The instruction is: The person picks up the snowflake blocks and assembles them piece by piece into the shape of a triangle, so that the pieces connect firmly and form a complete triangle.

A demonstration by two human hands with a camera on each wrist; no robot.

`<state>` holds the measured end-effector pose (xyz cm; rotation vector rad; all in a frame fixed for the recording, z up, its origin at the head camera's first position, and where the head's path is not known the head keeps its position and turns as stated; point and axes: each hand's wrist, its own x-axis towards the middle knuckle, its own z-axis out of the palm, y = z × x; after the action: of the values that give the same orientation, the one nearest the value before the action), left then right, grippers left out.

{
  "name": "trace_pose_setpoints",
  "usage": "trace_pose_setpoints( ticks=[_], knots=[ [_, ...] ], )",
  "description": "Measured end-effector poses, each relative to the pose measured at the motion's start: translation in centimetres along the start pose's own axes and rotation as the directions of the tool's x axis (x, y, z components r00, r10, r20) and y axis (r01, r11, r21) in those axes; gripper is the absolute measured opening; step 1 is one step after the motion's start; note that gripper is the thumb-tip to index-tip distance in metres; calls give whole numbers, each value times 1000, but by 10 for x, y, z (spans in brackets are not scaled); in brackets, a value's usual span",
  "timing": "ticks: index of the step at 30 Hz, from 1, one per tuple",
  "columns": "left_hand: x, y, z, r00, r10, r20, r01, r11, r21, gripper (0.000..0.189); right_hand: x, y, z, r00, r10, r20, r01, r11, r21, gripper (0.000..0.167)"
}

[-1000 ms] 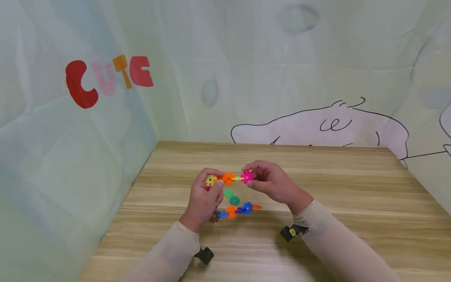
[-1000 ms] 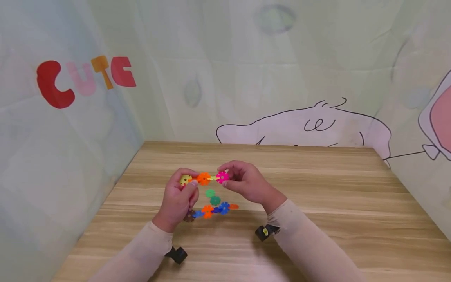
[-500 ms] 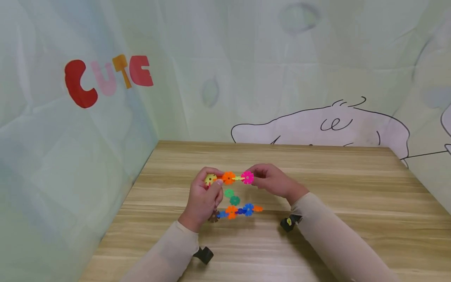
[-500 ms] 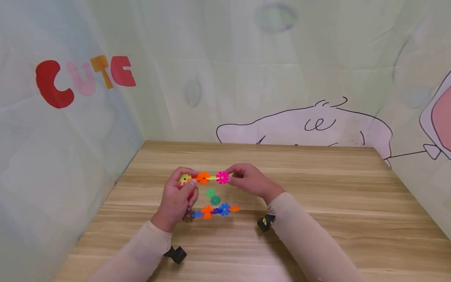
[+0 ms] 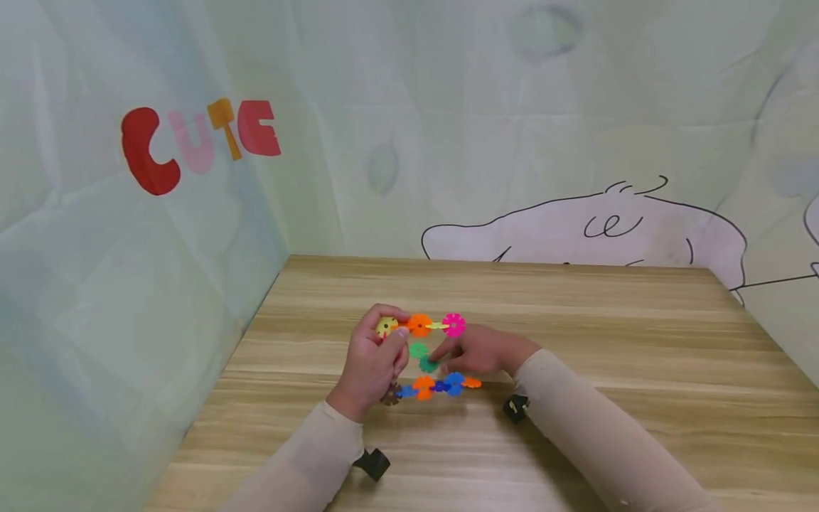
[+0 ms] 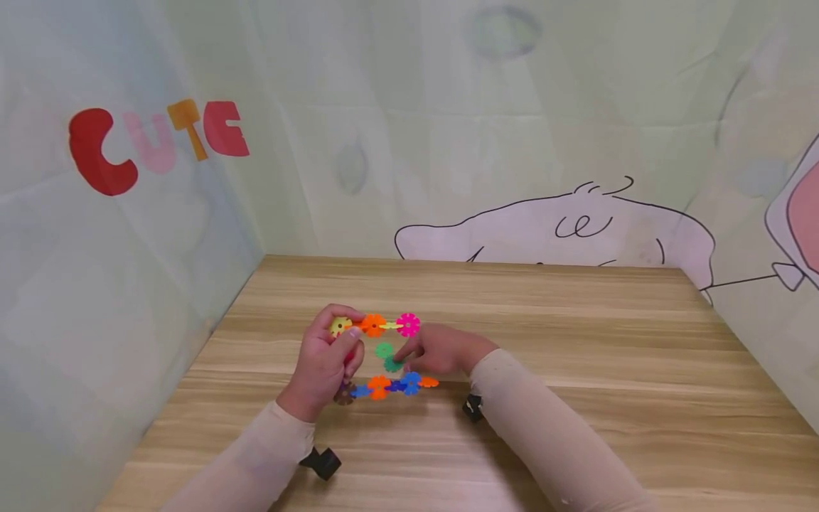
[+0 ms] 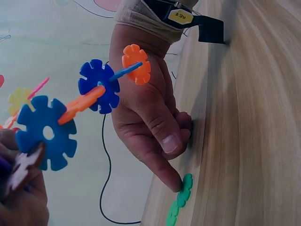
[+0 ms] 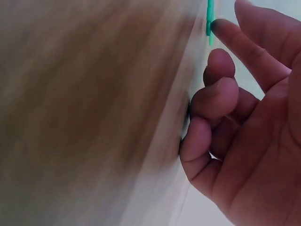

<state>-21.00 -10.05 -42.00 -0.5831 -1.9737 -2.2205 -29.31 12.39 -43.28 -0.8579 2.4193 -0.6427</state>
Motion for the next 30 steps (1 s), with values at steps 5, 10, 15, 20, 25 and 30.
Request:
trace_pose_setpoints(
  ticks=[5, 10, 15, 20, 25, 30],
  knots=[
    [1, 0, 0, 1000, -4, -6, 4, 1000, -2, 16, -1, 0, -2, 997, 49, -57, -48, 999, 5, 29],
    [0, 0, 0, 1000, 4, -16, -4, 1000, -1, 16, -1, 0, -5, 989, 50, -139, -46, 998, 37, 23],
    [1, -1, 1, 1000, 13, -14, -13, 1000, 1, 16, 2, -1, -4, 989, 65, -130, -62, 998, 29, 30],
    [1, 0, 1, 1000, 11, -14, -11, 1000, 4, 16, 5, -4, -2, 989, 86, -122, -87, 996, -2, 28],
    [1, 0, 1, 1000, 6, -19, -6, 1000, 5, 16, 8, -7, -2, 988, 96, -120, -98, 995, -15, 24],
    [1, 0, 0, 1000, 4, -24, -4, 1000, 13, 16, 6, -4, -3, 989, 89, -118, -92, 996, -20, 17]
  ],
)
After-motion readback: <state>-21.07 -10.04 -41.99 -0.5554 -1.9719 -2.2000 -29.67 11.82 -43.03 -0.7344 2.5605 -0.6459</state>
